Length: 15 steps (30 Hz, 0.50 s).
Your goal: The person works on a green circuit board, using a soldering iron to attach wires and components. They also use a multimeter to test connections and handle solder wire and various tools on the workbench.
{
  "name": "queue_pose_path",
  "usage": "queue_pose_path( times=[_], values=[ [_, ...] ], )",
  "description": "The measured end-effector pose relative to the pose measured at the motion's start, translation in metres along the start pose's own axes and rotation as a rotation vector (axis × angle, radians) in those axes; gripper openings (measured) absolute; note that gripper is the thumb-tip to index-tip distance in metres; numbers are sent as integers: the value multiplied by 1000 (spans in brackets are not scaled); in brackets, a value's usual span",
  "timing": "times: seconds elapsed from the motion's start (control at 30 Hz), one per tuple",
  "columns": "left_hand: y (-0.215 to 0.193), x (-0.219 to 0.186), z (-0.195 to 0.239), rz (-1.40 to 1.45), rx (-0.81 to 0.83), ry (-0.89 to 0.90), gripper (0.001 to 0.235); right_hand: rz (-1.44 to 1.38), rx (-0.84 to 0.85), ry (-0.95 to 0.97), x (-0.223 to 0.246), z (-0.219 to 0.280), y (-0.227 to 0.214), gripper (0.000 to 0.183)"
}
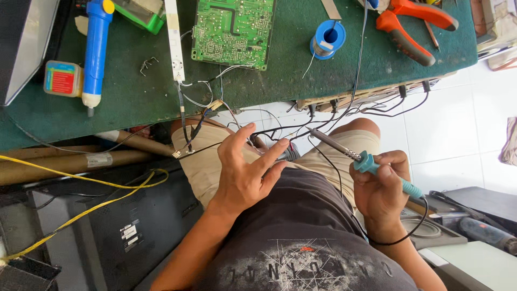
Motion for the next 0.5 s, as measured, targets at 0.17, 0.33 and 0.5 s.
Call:
queue_pose_path(
  times=[0.17,0.33,0.5],
  values=[
    [3,-5,-4,6,-29,0,36,-3,72,-27,-4,-2,-5,35],
    [4,-7,-12,-164,82,-126,46,50,130,-74,-10,2,-17,28],
    [-11,7,-13,-133,49,-144,43,95,188,-152,-1,-4,1,36]
  ],
)
Point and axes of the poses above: each hand's wrist, its own z-axis away from the middle knuckle, its own y-axis out of the palm, x = y × z, the point moved 1 cm from there along -z, towards the middle knuckle
